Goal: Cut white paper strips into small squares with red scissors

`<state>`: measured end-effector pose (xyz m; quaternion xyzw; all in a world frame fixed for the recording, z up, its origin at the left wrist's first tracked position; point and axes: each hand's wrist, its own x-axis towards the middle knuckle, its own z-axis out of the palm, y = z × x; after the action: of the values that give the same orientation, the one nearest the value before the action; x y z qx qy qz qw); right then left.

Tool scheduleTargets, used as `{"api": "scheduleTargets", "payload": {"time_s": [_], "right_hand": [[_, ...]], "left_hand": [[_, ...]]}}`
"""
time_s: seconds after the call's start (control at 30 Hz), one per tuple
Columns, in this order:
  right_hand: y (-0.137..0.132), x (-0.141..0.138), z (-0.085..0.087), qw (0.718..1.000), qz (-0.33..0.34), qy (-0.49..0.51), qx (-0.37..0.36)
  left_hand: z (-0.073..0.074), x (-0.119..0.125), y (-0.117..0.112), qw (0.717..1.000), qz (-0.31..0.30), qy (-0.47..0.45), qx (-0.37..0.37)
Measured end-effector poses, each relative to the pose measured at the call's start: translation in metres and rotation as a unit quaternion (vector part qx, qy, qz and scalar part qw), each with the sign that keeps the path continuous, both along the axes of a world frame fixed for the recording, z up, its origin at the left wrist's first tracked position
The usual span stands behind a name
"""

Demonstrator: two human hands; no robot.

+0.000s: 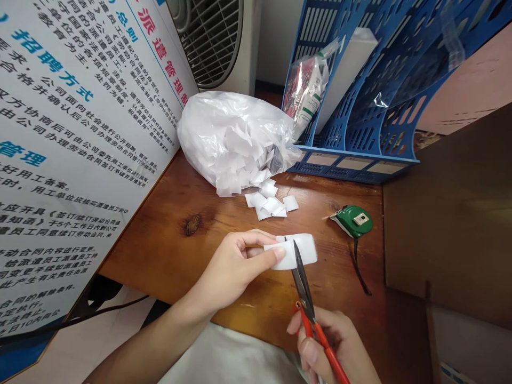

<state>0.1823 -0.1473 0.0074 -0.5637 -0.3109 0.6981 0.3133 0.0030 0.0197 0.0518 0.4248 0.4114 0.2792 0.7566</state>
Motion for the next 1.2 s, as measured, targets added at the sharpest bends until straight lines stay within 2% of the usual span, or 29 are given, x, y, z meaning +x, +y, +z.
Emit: {"api": "scheduleTargets", "payload": {"time_s": [0.5, 1.2], "right_hand": [[0.010, -0.005, 0.005, 0.997, -0.003, 0.000, -0.076], [0.010, -0.011, 0.005, 0.997, -0.013, 0.022, -0.076]], "left_hand": [[-0.001, 0.001, 0.002, 1.000, -0.006, 0.022, 0.015], [-0.002, 0.002, 0.001, 1.000, -0.011, 0.019, 0.008]]}}
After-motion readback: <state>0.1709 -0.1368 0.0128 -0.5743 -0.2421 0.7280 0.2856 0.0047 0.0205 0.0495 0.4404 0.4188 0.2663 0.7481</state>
